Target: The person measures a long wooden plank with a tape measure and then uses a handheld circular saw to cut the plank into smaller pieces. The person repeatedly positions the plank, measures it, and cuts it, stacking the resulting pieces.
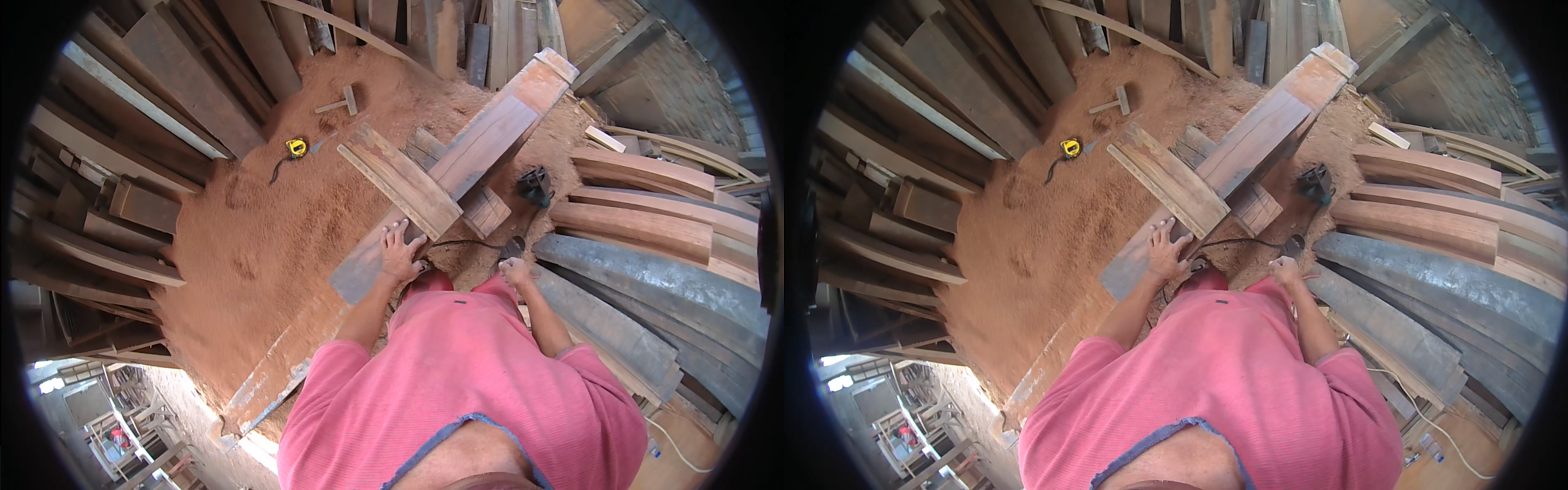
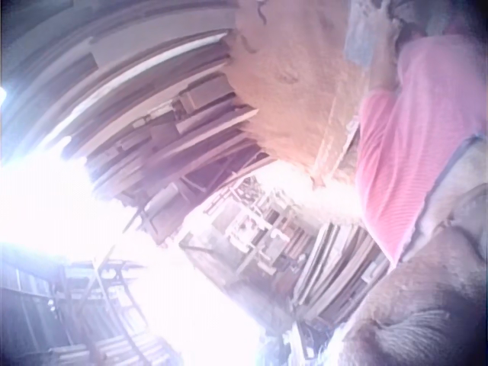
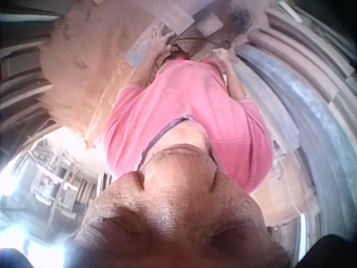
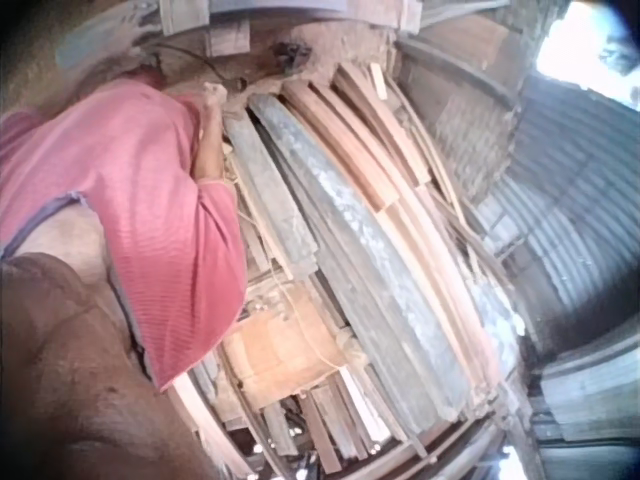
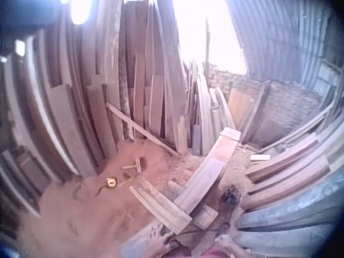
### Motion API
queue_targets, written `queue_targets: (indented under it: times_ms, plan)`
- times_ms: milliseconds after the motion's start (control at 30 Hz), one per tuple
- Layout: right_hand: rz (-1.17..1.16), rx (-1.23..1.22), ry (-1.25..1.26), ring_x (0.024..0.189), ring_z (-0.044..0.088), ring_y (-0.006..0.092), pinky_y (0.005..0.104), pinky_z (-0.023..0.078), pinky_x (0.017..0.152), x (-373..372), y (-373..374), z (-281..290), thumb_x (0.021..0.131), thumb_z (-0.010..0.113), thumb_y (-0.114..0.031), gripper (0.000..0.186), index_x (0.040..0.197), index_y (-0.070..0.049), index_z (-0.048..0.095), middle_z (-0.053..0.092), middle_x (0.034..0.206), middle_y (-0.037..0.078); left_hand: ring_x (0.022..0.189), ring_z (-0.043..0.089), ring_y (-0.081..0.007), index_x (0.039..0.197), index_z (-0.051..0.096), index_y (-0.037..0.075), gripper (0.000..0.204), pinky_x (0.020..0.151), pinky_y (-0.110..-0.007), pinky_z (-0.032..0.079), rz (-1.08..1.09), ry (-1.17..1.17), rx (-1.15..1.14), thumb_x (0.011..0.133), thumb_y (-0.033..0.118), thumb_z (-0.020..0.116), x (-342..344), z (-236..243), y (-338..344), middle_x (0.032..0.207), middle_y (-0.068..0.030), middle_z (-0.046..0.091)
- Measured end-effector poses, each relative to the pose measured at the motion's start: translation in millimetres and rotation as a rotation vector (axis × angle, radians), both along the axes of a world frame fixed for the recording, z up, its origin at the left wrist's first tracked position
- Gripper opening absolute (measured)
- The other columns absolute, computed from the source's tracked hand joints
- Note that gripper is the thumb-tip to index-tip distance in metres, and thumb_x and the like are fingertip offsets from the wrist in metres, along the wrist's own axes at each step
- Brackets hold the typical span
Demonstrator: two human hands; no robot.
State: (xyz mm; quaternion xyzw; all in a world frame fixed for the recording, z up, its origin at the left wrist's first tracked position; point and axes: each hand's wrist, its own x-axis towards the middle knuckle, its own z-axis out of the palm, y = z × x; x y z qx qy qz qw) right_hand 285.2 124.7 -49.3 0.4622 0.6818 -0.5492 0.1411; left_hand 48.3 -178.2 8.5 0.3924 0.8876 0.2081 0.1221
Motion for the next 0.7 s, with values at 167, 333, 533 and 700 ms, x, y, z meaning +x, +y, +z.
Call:
queue_targets:
  times_ms: [167, 333, 533, 700]
  plan:
    - [0.029, -0.011, -0.136, 0.056, 0.058, 0.0131, 0.0311, 0.047, 0.049, 28, 56, -39, 0.099, 0.066, -0.022, 0.021, 0.097, -0.001, 0.068, 0.066, 0.076, 0.006, 0.149, 0.027, -0.0477, 0.133, 0.067, 0.032, 0.072, 0.125, -0.065, 0.012, -0.002, 0.034, -0.046, 0.062, 0.025, 0.081, 2, -1, 6, 0.16, -0.0208, 0.034]
    - [-0.161, -0.078, -0.095, 0.056, 0.058, 0.0147, 0.0324, 0.046, 0.049, 47, 106, -54, 0.1, 0.063, -0.019, 0.021, 0.093, 0.0, 0.068, 0.067, 0.075, 0.007, 0.148, 0.027, -0.0493, 0.132, 0.067, 0.03, 0.071, 0.124, -0.067, 0.014, 0.023, 0.015, -0.054, 0.063, 0.021, 0.079, 9, -3, 0, 0.159, -0.0217, 0.033]
    - [-0.087, -0.155, -0.258, 0.053, 0.056, 0.0155, 0.0334, 0.044, 0.047, 53, 159, -55, 0.1, 0.062, -0.018, 0.021, 0.089, -0.001, 0.066, 0.065, 0.073, 0.009, 0.15, 0.026, -0.0499, 0.128, 0.067, 0.027, 0.064, 0.123, -0.069, 0.017, 0.048, 0.015, -0.114, 0.066, 0.014, 0.076, 9, 1, 8, 0.16, -0.0231, 0.032]
    - [0.068, -0.072, -0.159, 0.051, 0.052, 0.0131, 0.0305, 0.039, 0.042, 39, 221, -66, 0.1, 0.062, -0.017, 0.017, 0.092, -0.002, 0.064, 0.062, 0.072, 0.006, 0.149, 0.029, -0.0504, 0.126, 0.066, 0.022, 0.058, 0.123, -0.067, 0.022, 0.089, 0.017, -0.207, 0.07, 0.007, 0.072, 14, 17, 21, 0.162, -0.0234, 0.03]
